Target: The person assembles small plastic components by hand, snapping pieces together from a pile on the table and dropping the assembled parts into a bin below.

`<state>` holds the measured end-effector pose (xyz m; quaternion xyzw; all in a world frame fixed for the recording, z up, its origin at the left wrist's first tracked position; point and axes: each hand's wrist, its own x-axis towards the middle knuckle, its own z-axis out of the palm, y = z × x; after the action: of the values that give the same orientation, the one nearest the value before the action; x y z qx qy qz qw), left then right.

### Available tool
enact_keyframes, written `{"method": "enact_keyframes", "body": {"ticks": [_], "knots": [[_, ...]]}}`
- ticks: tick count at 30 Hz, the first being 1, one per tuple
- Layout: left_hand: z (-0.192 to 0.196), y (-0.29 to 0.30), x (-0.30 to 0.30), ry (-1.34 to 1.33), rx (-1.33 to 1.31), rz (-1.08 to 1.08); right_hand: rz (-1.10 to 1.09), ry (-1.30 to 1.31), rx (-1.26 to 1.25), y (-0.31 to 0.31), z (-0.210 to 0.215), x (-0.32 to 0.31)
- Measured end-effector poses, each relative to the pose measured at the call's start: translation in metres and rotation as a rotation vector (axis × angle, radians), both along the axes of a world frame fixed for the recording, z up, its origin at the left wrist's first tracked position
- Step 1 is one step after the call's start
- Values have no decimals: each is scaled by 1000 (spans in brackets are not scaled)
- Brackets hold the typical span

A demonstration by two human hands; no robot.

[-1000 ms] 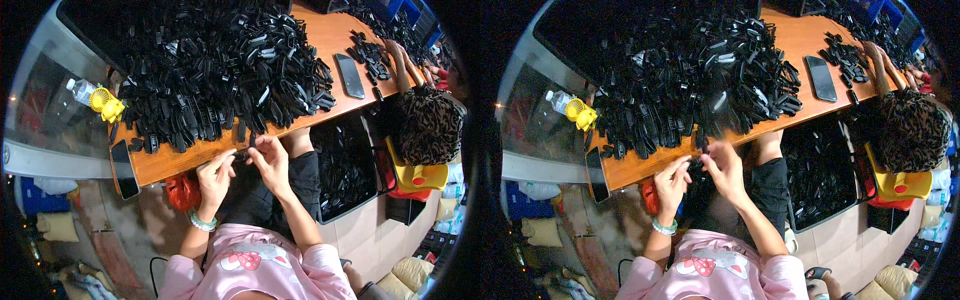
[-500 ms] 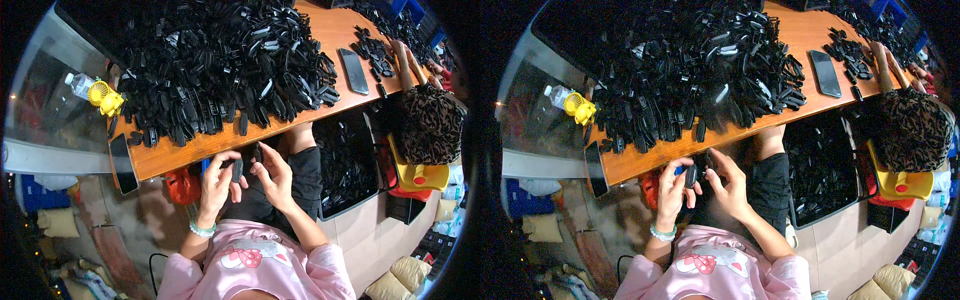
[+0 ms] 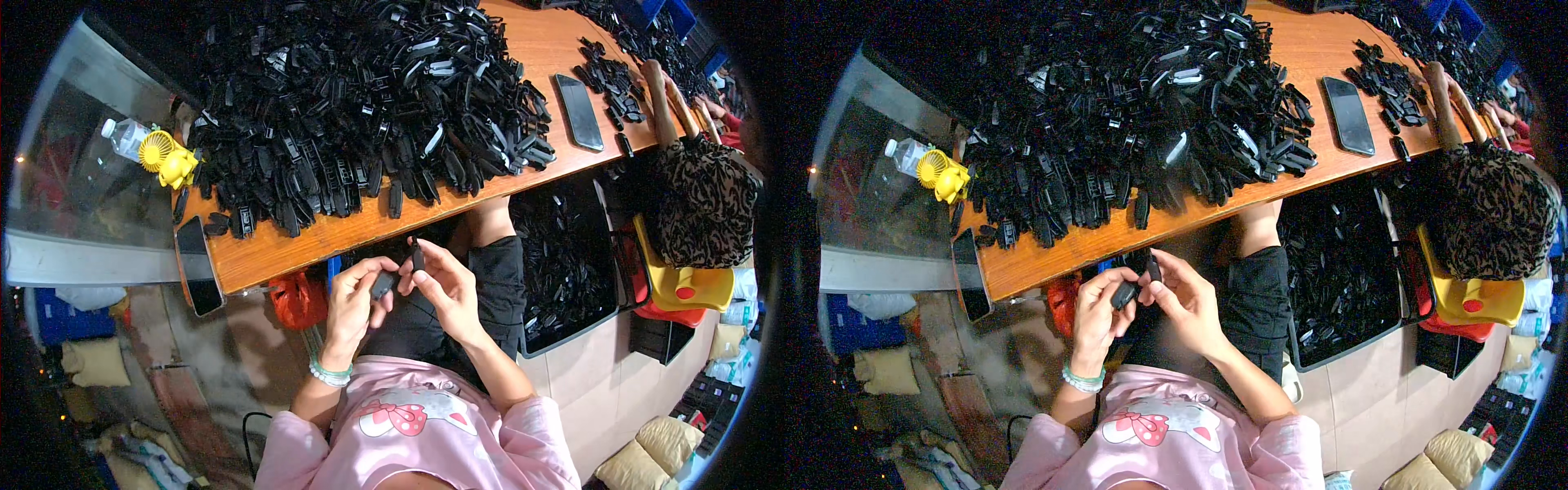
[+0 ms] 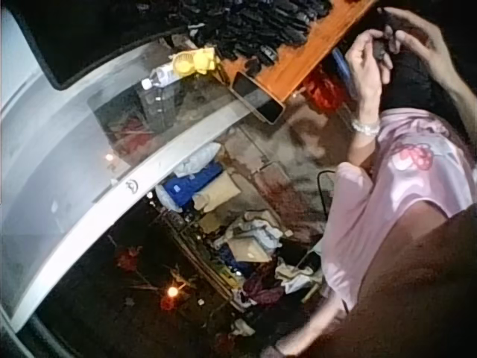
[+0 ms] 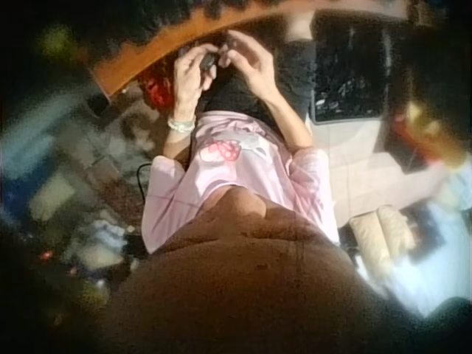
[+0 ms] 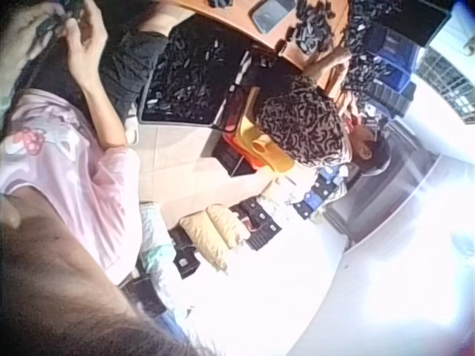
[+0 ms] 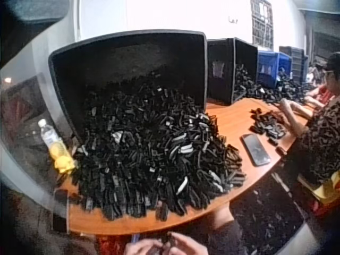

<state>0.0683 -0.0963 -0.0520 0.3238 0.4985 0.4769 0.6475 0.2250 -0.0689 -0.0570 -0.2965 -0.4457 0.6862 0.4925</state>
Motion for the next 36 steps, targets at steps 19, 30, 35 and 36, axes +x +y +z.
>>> {"method": "enact_keyframes", "body": {"ticks": [19,30,35,36], "knots": [[20,-6,3,550,483,133,117,-425,491,17,26,24],[28,-9,0,692,570,117,179,-497,530,11,28,26],[26,-11,-2,700,569,146,173,-533,560,9,29,24],[26,-12,-2,702,578,149,173,-533,562,9,30,23]]}}
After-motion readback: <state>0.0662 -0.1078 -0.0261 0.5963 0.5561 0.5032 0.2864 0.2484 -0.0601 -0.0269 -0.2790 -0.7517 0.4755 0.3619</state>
